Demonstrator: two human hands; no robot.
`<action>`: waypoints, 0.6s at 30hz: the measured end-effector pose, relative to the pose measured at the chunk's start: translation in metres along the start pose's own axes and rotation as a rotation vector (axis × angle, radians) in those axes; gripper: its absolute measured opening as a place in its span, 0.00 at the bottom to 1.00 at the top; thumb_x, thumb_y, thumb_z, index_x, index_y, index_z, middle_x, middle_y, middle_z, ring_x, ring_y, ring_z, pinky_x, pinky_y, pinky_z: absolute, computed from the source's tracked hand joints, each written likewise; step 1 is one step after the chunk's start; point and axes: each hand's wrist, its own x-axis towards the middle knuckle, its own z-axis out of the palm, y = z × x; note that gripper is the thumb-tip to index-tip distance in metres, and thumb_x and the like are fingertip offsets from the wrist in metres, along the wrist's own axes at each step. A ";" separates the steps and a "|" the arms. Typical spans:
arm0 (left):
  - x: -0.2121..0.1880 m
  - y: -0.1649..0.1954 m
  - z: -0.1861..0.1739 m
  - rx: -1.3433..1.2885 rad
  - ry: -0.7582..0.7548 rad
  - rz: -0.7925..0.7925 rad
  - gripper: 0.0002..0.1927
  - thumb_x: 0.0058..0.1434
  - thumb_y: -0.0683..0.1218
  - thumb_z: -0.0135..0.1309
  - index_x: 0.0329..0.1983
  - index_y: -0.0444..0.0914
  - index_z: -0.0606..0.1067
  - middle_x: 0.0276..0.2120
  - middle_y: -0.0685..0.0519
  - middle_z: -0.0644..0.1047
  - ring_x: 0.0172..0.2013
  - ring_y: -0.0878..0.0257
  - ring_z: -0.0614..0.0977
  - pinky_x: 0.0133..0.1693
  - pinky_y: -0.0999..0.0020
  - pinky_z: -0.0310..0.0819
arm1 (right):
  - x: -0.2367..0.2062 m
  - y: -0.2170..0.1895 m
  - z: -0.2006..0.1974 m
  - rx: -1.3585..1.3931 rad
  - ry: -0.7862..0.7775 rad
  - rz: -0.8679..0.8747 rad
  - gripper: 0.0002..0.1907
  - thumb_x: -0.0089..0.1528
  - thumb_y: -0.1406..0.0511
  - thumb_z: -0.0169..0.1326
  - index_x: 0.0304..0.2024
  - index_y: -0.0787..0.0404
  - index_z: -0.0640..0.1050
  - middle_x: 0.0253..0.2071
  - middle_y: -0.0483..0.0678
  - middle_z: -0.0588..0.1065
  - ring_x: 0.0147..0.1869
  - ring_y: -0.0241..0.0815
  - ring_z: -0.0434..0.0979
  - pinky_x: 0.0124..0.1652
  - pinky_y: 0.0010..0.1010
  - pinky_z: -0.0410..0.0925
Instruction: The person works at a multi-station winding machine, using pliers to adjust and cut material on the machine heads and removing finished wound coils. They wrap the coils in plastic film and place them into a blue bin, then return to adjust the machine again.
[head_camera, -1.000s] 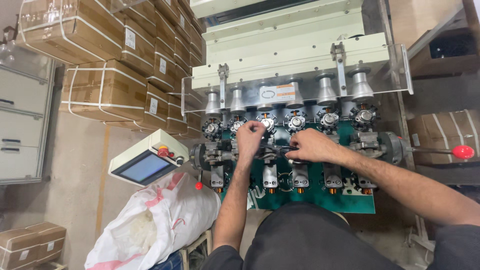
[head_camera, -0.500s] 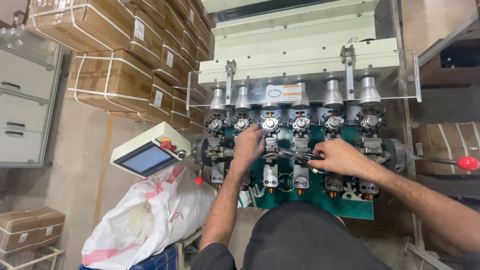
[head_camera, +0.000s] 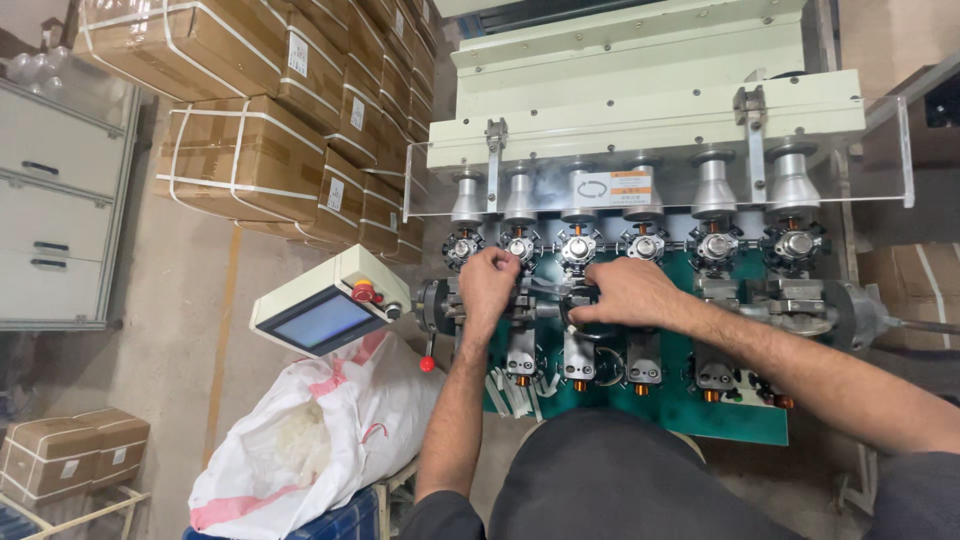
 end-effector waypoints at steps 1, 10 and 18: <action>0.002 -0.001 0.001 -0.027 -0.010 -0.023 0.09 0.53 0.51 0.61 0.31 0.42 0.83 0.27 0.51 0.83 0.31 0.56 0.86 0.38 0.62 0.78 | 0.003 -0.004 -0.002 0.028 -0.002 0.000 0.33 0.51 0.43 0.60 0.43 0.61 0.80 0.35 0.55 0.81 0.42 0.56 0.83 0.46 0.47 0.74; 0.015 -0.005 -0.004 -0.112 -0.137 -0.069 0.09 0.50 0.48 0.62 0.32 0.40 0.84 0.26 0.53 0.84 0.29 0.62 0.85 0.38 0.66 0.78 | 0.000 -0.010 -0.005 0.085 -0.072 0.130 0.32 0.50 0.43 0.60 0.40 0.62 0.80 0.31 0.54 0.82 0.38 0.52 0.84 0.42 0.45 0.75; 0.028 -0.028 0.017 -0.287 -0.066 -0.066 0.08 0.52 0.45 0.62 0.34 0.38 0.83 0.26 0.55 0.82 0.26 0.67 0.81 0.32 0.70 0.75 | 0.013 -0.020 0.002 0.188 0.000 -0.040 0.24 0.54 0.48 0.62 0.34 0.63 0.81 0.24 0.56 0.78 0.30 0.53 0.81 0.36 0.45 0.73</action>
